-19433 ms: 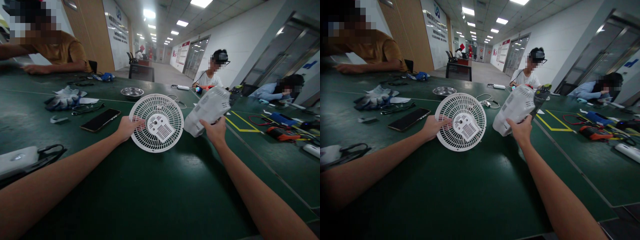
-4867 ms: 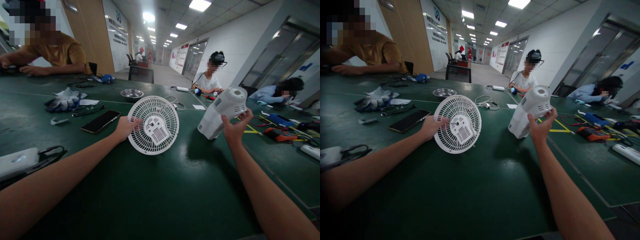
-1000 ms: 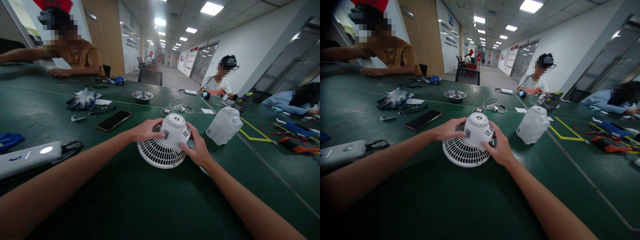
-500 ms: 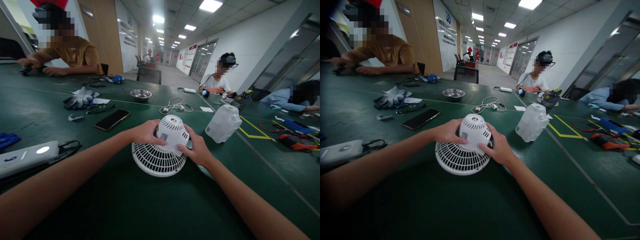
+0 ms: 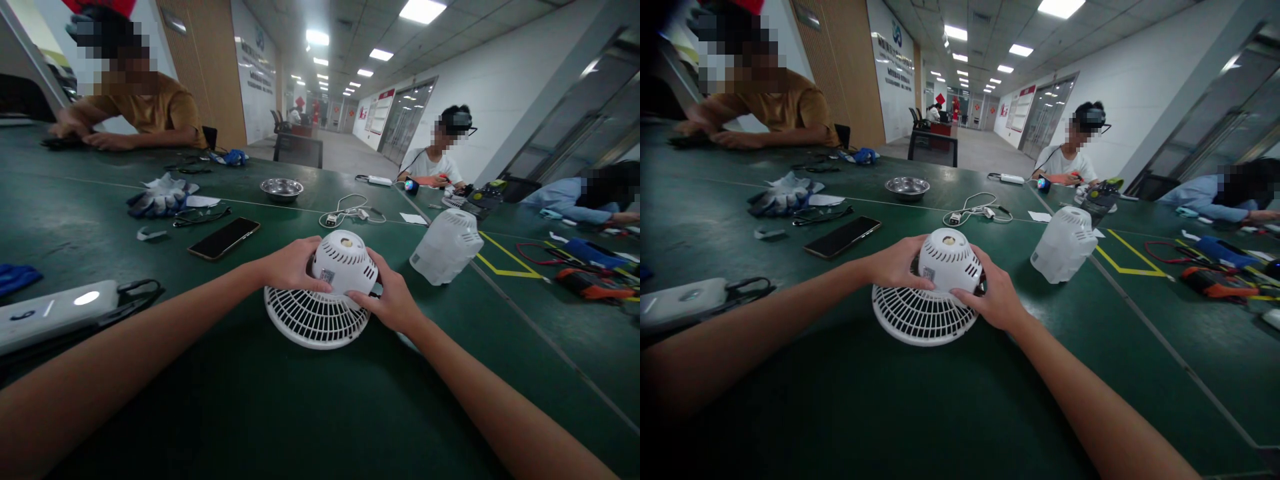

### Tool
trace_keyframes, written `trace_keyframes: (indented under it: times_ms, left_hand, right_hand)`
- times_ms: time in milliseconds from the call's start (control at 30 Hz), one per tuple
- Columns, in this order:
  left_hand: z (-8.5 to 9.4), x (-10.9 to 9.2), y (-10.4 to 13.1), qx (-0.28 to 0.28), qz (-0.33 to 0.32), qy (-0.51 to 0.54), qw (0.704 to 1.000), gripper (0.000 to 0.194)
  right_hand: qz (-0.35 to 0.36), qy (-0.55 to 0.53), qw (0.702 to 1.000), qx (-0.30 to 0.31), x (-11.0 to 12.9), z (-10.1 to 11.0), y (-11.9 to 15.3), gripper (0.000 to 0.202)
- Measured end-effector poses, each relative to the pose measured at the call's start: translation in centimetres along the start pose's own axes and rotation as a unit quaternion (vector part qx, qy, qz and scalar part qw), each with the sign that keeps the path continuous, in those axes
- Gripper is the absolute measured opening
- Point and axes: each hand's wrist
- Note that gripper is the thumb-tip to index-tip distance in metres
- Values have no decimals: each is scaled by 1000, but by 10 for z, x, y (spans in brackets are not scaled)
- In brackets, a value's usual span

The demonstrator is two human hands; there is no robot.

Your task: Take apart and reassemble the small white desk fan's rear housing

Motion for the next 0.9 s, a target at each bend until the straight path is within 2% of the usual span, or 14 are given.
trace_keyframes:
  times_ms: [133, 233, 333, 400, 500, 600, 733, 900]
  left_hand:
    - [3, 2, 0, 10, -21, -4, 1000, 82]
    - [8, 1, 0, 8, -20, -3, 1000, 81]
    - [10, -2, 1, -1, -20, 5, 1000, 81]
    - [6, -3, 1, 7, -28, 26, 999, 95]
    - [-6, -1, 2, 12, -58, 30, 998, 131]
    - [-20, 1, 3, -13, -82, 0, 997, 144]
    - [-32, -1, 3, -50, -106, -27, 993, 138]
    - [-36, -6, 4, -77, -116, -53, 989, 129]
  right_hand:
    - [29, 22, 999, 9, -2, 0, 0, 93]
    - [61, 39, 997, 15, -5, 4, -1, 103]
    - [50, 10, 998, 34, -7, 8, 0, 108]
    - [27, -19, 998, 50, -7, 8, 2, 104]
    - [14, -47, 997, 61, -5, 8, 4, 97]
    - [9, -66, 995, 69, -2, 8, 5, 95]
    - [6, -60, 995, 74, 0, 9, 4, 97]
    - [15, -50, 996, 75, 1, 10, 4, 96]
Point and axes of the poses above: each hand's wrist, its own y-axis away from the middle knuckle, its own z-axis out of the back of the hand, x = y × z, and after that the axes turned 6 degrees about -x, right-handed
